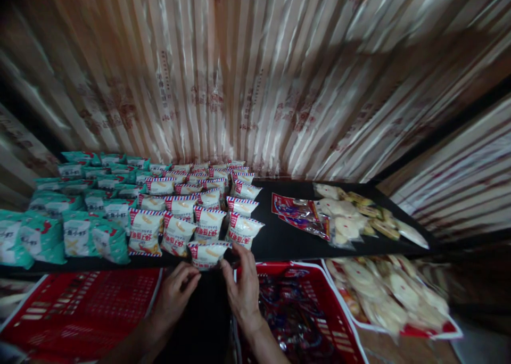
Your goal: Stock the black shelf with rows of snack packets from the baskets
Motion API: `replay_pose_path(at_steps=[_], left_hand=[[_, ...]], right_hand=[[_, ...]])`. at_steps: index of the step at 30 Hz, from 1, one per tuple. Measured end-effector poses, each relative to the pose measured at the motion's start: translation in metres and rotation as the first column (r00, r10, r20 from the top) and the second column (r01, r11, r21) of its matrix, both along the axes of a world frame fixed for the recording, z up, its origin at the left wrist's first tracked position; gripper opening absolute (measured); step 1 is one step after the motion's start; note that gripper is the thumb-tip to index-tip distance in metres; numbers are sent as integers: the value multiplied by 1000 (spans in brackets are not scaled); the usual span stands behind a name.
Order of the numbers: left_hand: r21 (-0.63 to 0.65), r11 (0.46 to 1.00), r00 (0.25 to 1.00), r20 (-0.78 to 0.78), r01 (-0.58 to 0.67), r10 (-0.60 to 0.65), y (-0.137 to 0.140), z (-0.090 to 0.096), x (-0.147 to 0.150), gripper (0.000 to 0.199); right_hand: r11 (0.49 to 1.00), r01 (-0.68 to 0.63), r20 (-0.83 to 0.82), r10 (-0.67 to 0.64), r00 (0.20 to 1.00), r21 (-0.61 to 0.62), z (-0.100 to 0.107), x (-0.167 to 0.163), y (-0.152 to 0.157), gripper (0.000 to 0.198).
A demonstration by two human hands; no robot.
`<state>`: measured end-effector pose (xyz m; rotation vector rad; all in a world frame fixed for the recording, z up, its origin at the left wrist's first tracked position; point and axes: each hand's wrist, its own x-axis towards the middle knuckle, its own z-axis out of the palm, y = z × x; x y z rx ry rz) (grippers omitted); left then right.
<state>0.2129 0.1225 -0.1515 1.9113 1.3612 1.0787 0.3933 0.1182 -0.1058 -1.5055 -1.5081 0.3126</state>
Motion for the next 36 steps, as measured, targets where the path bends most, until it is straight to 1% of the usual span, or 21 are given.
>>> replay_pose_path(at_steps=[4, 8, 12, 16, 19, 21, 22, 24, 26, 27, 29, 30, 32, 33, 35, 36], left_hand=[[-22, 1000, 1000, 24, -9, 9, 6, 1, 2, 17], [-25, 1000, 1000, 25, 12, -12, 11, 4, 4, 17], [-17, 1000, 999, 25, 21, -21, 5, 1, -1, 18], [24, 1000, 1000, 17, 16, -16, -2, 1, -7, 16], [79, 997, 999, 36, 3, -6, 0, 11, -14, 15], [123, 991, 997, 63, -56, 49, 6, 26, -21, 15], [155, 982, 992, 84, -108, 96, 12, 36, -26, 15], [170, 974, 987, 93, -148, 134, 29, 59, -37, 18], [155, 972, 982, 93, -177, 165, 55, 84, -48, 22], [143, 973, 981, 94, -183, 170, 70, 96, -52, 23], [132, 980, 987, 89, -148, 137, 105, 119, -57, 23], [142, 981, 990, 57, -135, 128, 123, 129, -56, 23], [158, 984, 993, -72, -82, 94, 157, 145, -50, 21], [145, 987, 990, -116, -63, 80, 174, 151, -46, 20], [66, 998, 985, -175, 16, -4, 204, 159, -34, 20], [25, 999, 977, -212, 44, -38, 219, 160, -28, 20]], right_hand=[[999, -14, -60, 11, 998, -43, -3, -8, 5, 31], [997, -18, -92, 11, 996, -76, -5, -12, 10, 34], [997, -20, -107, 11, 994, -79, -8, -15, 9, 32], [997, -28, -105, 20, 994, -67, -7, -17, 3, 34], [1000, -8, -71, 7, 997, -9, 2, -11, 0, 35], [999, 16, -49, -14, 999, 28, 15, -1, 2, 32], [998, 33, -37, -31, 999, 47, 23, 5, 6, 32], [993, 65, -3, -65, 998, 94, 45, 17, 19, 31], [988, 58, 61, -67, 996, 146, 69, 28, 42, 32], [989, 21, 108, -37, 993, 149, 80, 32, 57, 31], [992, -81, 196, 60, 979, 101, 99, 39, 92, 30], [989, -124, 233, 103, 967, 75, 106, 42, 111, 29], [983, -185, 298, 179, 937, -10, 113, 47, 148, 27], [981, -186, 332, 196, 923, -64, 114, 49, 166, 26], [969, -187, 401, 237, 885, -162, 113, 51, 198, 26], [964, -183, 433, 250, 866, -191, 112, 51, 213, 27]])
